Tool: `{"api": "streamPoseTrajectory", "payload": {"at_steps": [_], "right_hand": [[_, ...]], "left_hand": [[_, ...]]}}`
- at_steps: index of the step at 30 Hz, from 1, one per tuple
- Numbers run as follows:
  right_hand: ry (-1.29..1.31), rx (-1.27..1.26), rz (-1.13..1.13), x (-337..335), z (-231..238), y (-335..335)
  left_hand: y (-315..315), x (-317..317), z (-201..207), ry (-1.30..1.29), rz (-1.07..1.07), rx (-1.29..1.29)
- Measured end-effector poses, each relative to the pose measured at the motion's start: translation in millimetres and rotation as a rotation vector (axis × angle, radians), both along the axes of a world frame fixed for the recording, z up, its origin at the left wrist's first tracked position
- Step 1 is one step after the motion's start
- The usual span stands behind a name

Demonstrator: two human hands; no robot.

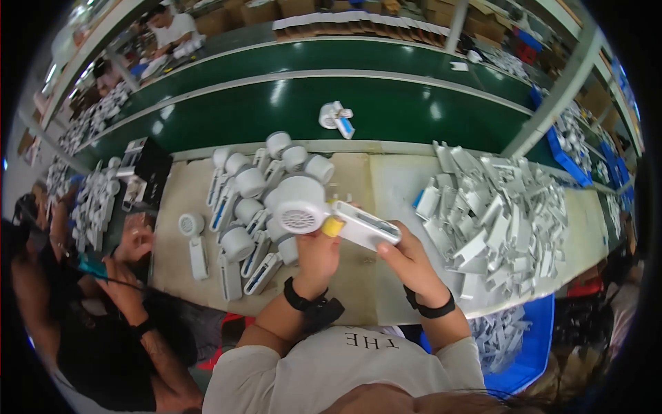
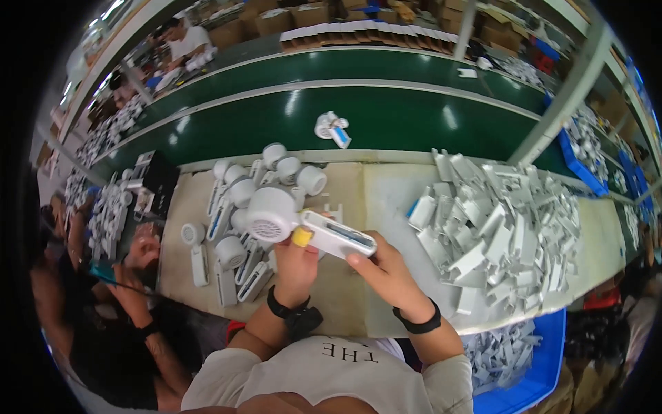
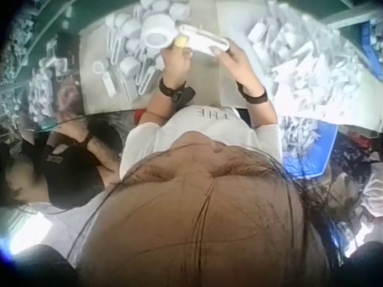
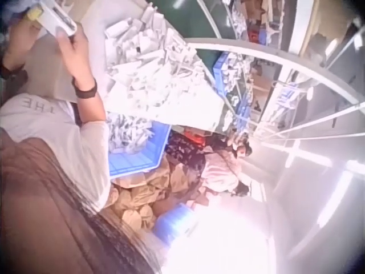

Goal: The person reaches into a blue bin to retrieve white plastic components and places them on the table, then picks up a fan head and a handle piece, fitting them together before placing the assembled unit onto the table.

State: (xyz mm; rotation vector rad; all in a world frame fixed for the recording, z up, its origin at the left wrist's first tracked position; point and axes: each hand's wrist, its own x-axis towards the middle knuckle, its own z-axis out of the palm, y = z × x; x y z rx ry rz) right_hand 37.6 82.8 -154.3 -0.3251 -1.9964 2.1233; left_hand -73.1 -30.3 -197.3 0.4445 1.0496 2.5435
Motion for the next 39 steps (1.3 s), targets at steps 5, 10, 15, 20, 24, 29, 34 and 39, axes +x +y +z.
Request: {"api": "streamPoseTrajectory", "payload": {"at_steps": [5, 10, 15, 20, 24, 29, 34, 39], "right_hand": [[0.281, 0.533, -0.17, 10.9, 7.5, 5.5], [0.334, 0.852, -0.149, -1.5, -18.1, 10.2], [0.043, 0.673, 0.036, -10.4, -21.1, 2.9], [0.003, 0.676, 0.019, -6.8, -23.4, 17.8], [0.027, 0.715, 0.055, -8.9, -28.5, 13.2], [0.038, 0.771, 0.015, -6.2, -44.1, 34.0], [0.051, 0.758, 0.056, -6.4, -43.7, 30.8], [0.075, 0.772, 0.073, -2.8, -53.6, 36.8]], "left_hand": [[-1.5, 13.0, 20.2, -0.025, -0.205, 0.113], [-13.4, -8.2, 30.8, 0.023, -0.265, 0.002], [-56.7, -98.8, 83.2, 0.529, -0.051, -0.715], [-117.3, -262.7, 82.9, 0.964, 0.707, -1.563], [-210.5, -359.5, 0.8, 1.208, 0.551, -2.065], [-147.3, -309.2, -20.9, 0.83, -0.064, -2.234], [-109.7, -311.6, 37.5, 0.992, 0.456, -2.131], [48.9, -287.2, 44.3, 0.472, -0.143, -1.416]]}}
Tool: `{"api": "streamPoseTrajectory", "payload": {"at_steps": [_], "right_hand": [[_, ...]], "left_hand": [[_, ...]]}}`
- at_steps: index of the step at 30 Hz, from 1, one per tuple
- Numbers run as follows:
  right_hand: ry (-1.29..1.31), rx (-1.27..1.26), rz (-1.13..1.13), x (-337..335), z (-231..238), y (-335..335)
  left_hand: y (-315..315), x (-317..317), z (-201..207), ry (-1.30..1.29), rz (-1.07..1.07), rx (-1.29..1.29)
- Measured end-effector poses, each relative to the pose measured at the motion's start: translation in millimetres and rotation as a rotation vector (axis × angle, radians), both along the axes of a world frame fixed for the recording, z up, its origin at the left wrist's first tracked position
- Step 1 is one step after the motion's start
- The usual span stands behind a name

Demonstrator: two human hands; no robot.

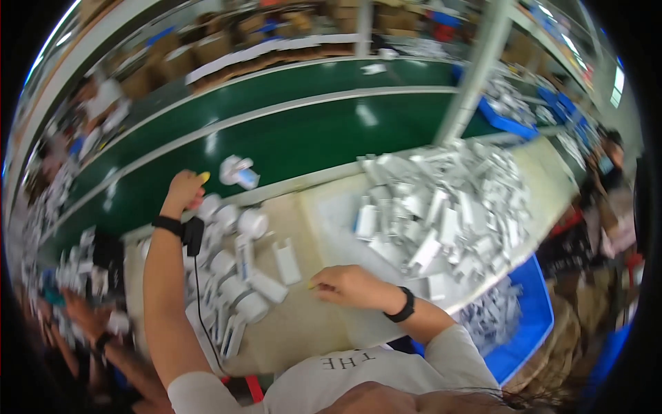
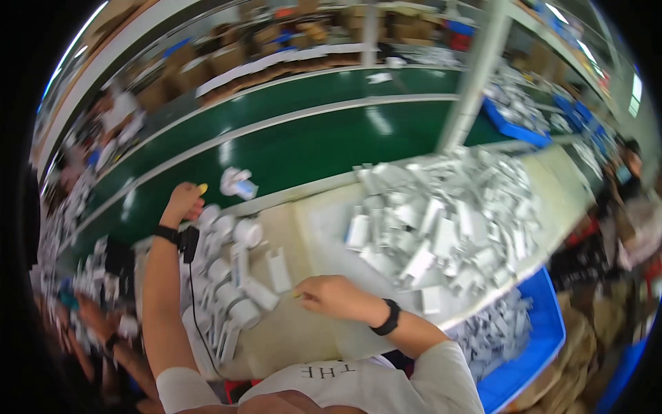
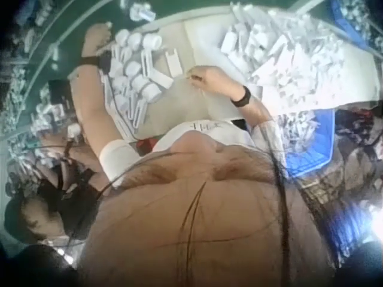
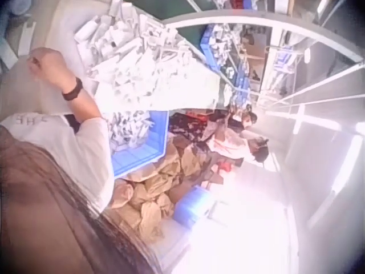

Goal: The person reaches into a blue bin to retrieve white plastic components and places them on the table, then picks up a fan head and a handle piece, fitting them together before placing the assembled unit onto the table.

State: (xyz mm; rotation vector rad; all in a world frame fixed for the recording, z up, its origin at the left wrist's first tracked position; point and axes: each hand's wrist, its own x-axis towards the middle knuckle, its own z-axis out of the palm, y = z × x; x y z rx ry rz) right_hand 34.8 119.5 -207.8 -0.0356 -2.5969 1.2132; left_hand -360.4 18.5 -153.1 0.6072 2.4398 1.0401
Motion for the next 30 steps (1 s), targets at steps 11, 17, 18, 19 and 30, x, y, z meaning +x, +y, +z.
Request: {"api": "streamPoseTrajectory", "payload": {"at_steps": [11, 17, 18, 19, 30], "right_hand": [[-0.046, -0.121, -0.048, 26.0, 9.9, 9.0], [0.214, 0.012, -0.387, 27.9, 17.4, 34.2], [0.279, 0.147, -0.465, 27.2, 23.3, 33.6], [0.276, 0.14, -0.452, 29.0, 26.2, 32.5], [0.302, -1.185, 0.034, 46.3, 22.4, 4.2]], "left_hand": [[83.5, -62.4, -103.1, 0.585, -0.187, 0.271], [81.3, 112.1, 10.8, -0.204, -0.41, 0.48], [72.6, 138.4, 22.5, -0.306, -0.473, 0.527], [65.6, 162.6, 31.5, -0.357, -0.539, 0.494], [-16.7, 277.7, 9.3, -1.038, -0.197, 0.821]]}}
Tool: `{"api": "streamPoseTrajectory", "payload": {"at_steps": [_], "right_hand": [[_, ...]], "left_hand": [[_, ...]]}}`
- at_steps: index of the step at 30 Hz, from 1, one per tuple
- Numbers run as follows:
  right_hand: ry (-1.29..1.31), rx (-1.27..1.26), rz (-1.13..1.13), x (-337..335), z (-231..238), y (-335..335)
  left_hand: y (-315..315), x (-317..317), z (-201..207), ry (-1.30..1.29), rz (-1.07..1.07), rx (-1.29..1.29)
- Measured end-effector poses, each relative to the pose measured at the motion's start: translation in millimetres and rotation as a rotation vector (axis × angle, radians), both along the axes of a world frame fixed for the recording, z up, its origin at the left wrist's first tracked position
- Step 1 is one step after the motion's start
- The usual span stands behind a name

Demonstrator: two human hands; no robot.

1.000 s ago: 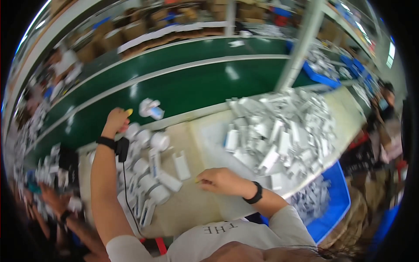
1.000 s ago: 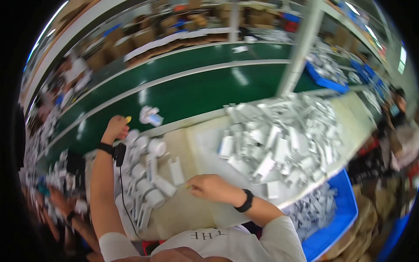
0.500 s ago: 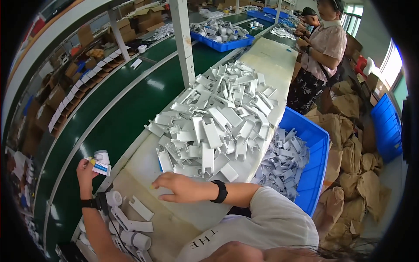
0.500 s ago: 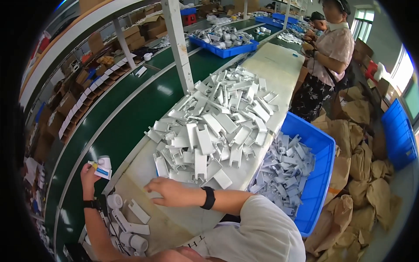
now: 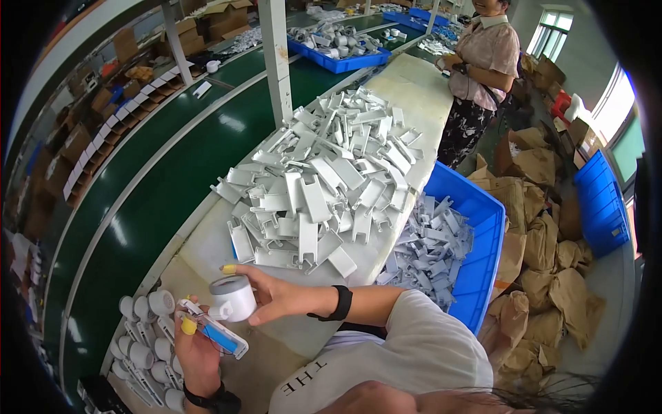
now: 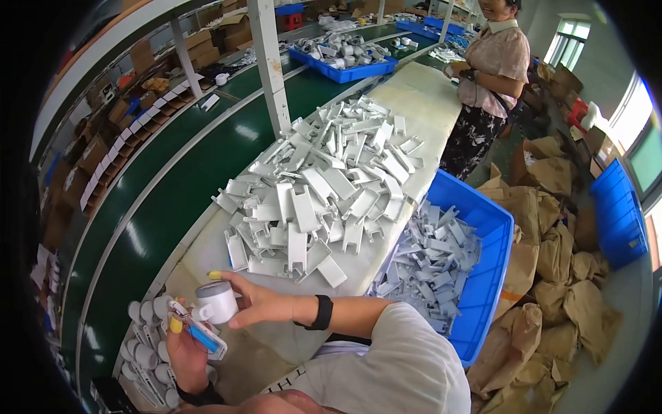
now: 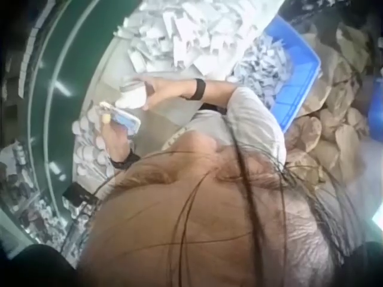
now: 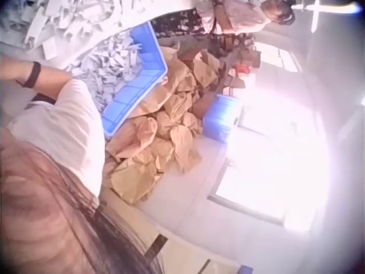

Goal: The person reaches into a blue bin to retrieve white plastic components and places them on the table, then picks up a fan head and a handle piece, fitting them together before placing the assembled unit onto the table.

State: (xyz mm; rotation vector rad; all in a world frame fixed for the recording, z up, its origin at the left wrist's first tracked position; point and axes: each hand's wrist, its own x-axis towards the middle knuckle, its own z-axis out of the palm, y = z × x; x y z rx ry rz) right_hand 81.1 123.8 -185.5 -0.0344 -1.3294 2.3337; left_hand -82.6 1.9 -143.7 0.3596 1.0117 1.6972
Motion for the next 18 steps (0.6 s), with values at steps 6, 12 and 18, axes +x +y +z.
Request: {"api": "streamPoseTrajectory", "payload": {"at_steps": [6, 12, 18], "right_hand": [[-0.053, -0.228, 0.101, 5.4, -16.8, -1.0], [-0.266, 0.436, -0.189, 21.1, -14.7, 14.7], [-0.178, 0.896, -0.399, 35.3, 15.7, 52.9]], "left_hand": [[1.4, 14.4, 2.4, 0.122, 0.026, 0.002], [16.0, 5.9, -16.8, 0.097, -0.173, 0.007], [24.8, 20.2, -3.4, 0.351, -0.363, 0.013]]}}
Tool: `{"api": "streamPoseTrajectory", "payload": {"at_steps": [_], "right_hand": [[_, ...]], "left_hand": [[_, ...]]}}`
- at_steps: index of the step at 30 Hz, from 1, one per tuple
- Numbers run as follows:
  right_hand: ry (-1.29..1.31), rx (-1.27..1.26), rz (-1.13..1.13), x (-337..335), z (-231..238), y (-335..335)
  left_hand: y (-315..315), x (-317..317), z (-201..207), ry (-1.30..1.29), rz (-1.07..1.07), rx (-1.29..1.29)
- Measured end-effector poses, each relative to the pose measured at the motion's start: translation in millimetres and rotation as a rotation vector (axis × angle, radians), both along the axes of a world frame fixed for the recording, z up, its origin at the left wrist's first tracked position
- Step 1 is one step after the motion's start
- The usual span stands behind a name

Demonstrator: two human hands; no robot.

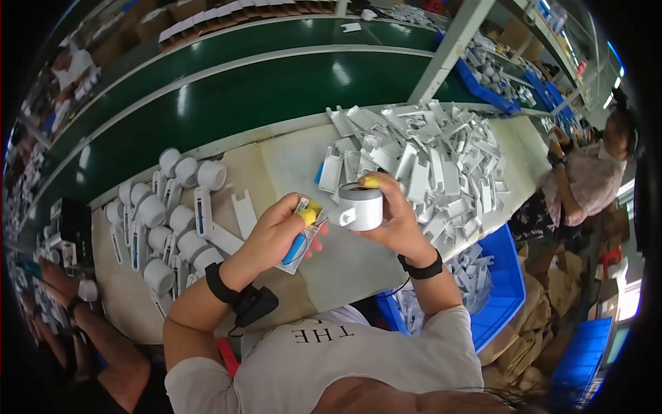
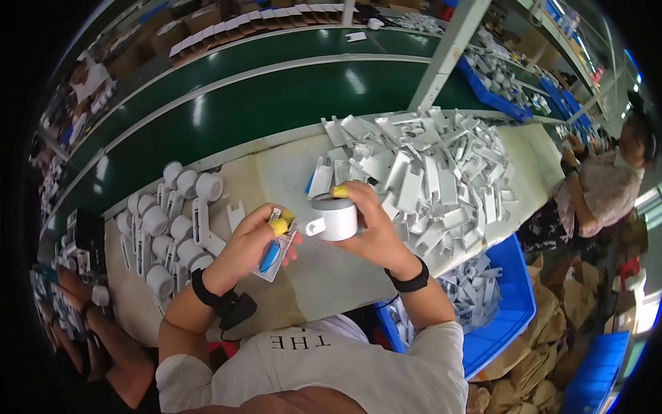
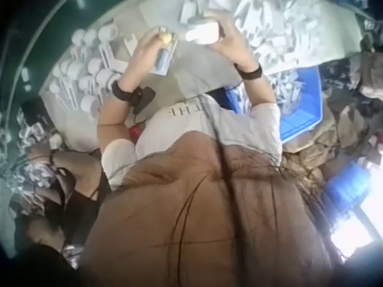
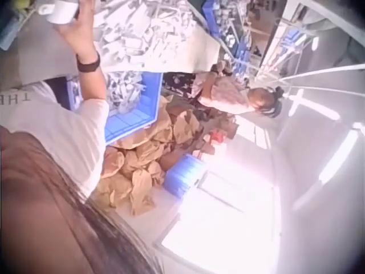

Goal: The person reaches into a blue bin to retrieve white plastic components and places them on the table, then picks up a fan head and a handle piece, fitting them together before placing the assembled unit onto the table.

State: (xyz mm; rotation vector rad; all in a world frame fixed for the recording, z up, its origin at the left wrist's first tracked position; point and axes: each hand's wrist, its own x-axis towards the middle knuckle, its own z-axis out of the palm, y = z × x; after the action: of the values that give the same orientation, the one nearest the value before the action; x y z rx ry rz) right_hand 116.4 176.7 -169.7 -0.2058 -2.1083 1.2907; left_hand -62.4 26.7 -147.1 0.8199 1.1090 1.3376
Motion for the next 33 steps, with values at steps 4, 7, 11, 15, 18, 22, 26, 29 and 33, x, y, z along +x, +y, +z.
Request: {"api": "streamPoseTrajectory", "payload": {"at_steps": [4, 7, 11, 15, 18, 22, 26, 29, 33], "right_hand": [[-0.051, -0.02, 0.004, -5.9, -7.0, 4.0], [-0.069, 0.049, -0.027, -6.9, -9.3, 0.7], [-0.068, 0.264, -0.053, -8.8, 0.9, -3.4], [-0.103, 0.321, -0.046, -4.2, 17.8, -11.3], [-0.152, 0.155, 0.08, -3.4, 29.5, -2.3], [-0.265, 0.242, 0.237, -16.0, 57.0, 7.3], [-0.381, 0.294, 0.29, -21.2, 66.3, 4.9], [-0.446, 0.236, 0.291, -21.9, 58.4, 1.3], [-0.393, 0.083, 0.317, -17.7, 27.1, -4.1]], "left_hand": [[2.4, -2.9, -6.6, 0.033, -0.023, -0.087], [-2.0, -0.4, -6.5, 0.194, -0.011, -0.08], [-4.8, -0.8, -6.3, 0.229, 0.011, -0.071], [-2.4, -5.5, -13.1, 0.48, 0.042, -0.021], [-2.7, -6.4, -15.9, 0.646, 0.046, 0.036], [-1.0, -4.3, -16.4, 0.769, 0.009, 0.05], [-3.1, 0.6, -17.7, 0.837, -0.01, 0.021], [-9.2, 5.1, -19.9, 0.902, -0.006, 0.035], [-25.4, 10.0, -18.7, 0.854, -0.051, -0.072]]}}
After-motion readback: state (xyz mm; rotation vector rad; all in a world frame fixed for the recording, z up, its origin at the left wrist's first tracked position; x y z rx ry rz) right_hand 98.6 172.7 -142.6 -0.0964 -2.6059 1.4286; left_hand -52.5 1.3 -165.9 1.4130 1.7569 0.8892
